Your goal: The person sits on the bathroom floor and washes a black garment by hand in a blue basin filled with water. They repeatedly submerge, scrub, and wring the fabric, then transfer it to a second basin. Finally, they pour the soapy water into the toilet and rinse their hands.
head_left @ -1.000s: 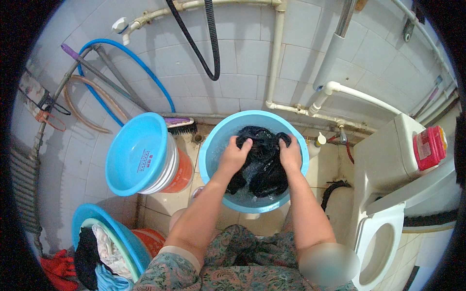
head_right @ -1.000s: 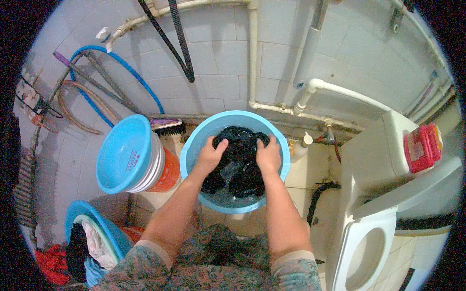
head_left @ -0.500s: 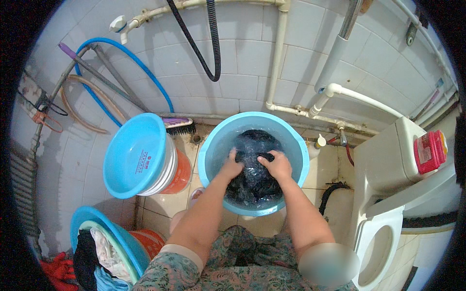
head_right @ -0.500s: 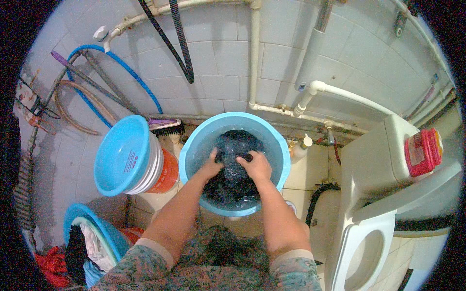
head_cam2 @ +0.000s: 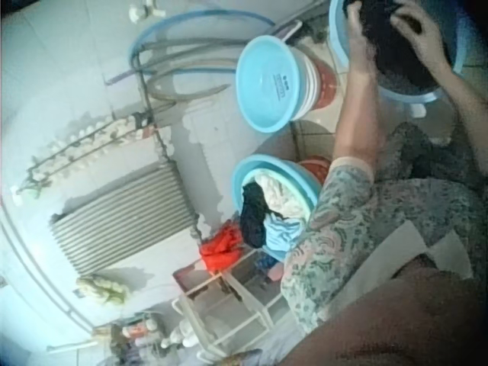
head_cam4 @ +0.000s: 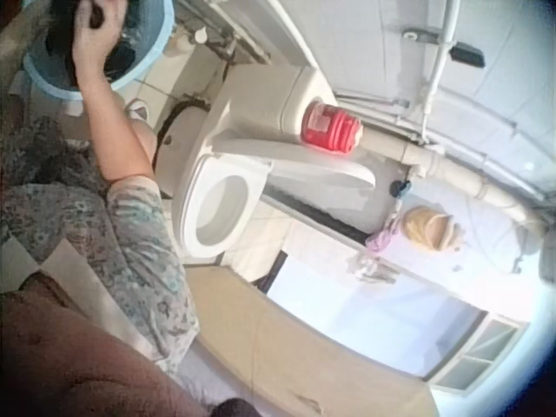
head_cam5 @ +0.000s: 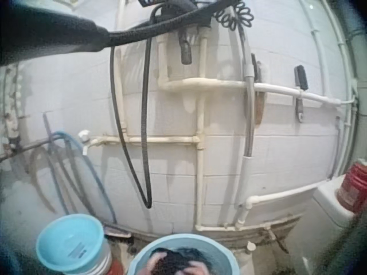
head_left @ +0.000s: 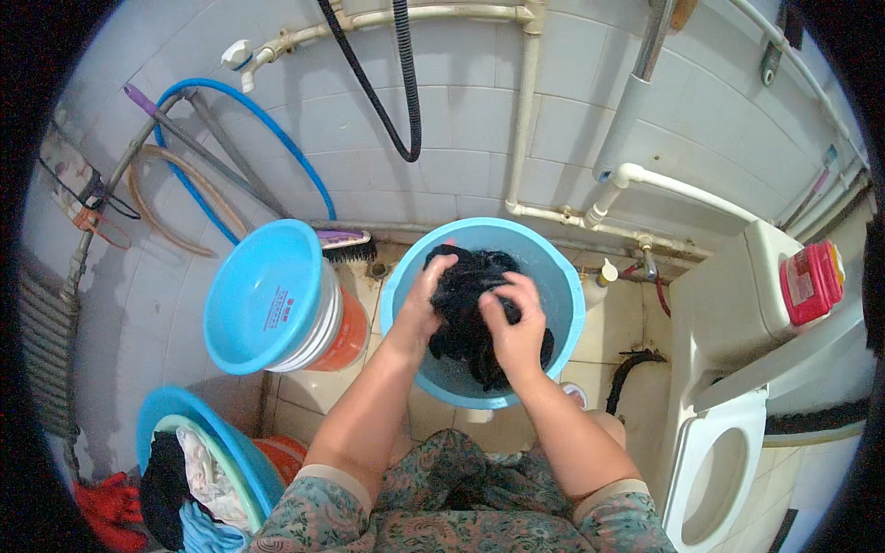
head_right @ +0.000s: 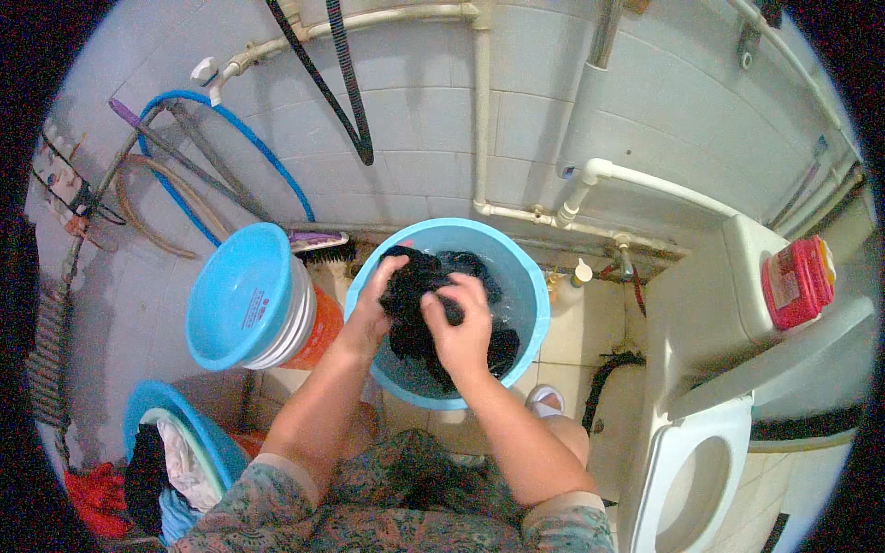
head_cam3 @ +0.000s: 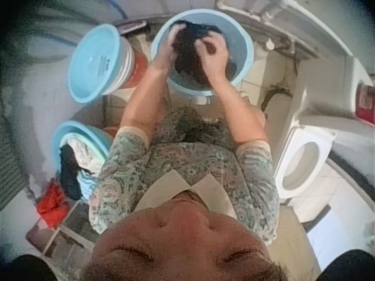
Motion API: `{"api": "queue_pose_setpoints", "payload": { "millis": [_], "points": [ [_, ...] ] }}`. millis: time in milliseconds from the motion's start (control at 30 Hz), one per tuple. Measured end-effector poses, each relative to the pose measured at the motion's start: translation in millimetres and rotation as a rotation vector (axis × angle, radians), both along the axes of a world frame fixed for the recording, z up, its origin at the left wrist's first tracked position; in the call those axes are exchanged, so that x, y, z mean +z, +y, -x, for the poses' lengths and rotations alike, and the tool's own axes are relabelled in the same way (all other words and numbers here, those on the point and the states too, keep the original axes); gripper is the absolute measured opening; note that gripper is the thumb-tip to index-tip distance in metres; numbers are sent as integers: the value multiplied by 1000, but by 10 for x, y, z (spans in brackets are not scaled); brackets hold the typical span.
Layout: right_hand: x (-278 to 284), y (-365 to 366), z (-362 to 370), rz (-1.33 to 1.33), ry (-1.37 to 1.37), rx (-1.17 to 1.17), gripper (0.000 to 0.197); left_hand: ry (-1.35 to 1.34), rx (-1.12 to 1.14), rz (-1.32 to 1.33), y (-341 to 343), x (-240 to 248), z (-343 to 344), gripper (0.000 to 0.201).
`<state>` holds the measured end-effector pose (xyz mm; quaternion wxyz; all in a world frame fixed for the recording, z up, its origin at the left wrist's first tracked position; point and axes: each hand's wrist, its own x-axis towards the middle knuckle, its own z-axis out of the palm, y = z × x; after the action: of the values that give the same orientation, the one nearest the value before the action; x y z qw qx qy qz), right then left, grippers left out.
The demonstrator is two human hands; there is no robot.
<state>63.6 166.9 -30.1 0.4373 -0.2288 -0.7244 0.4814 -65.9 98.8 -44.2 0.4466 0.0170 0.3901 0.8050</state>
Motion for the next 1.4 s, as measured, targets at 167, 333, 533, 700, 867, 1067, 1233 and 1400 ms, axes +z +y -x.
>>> {"api": "queue_pose_setpoints", "payload": {
  "millis": [167,333,533,700,867,1067,1233,1400],
  "points": [
    [63,71,152,327,208,-105,23,348,271,78,155,94,-221,30],
    [40,107,175,490,147,-76,32,654,389,215,267,173,-412,29],
    [-94,205,211,633,-90,-88,35,1056,416,654,299,44,-433,33],
    [-414,510,228,928,-155,75,32,1358,274,782,230,-16,-457,36],
    [-1018,980,159,736,-170,-366,47,1074,-150,893,157,-55,-374,66],
    [-795,522,161,-81,-640,-175,68,1316,-462,1193,-209,-977,93,99],
    [-1073,497,14,-58,-1132,-22,73,1140,-731,1335,-227,-1026,2,94],
    [-1420,758,8,113,-803,6,51,876,-451,1144,-182,-1356,56,88]
  ]
}}
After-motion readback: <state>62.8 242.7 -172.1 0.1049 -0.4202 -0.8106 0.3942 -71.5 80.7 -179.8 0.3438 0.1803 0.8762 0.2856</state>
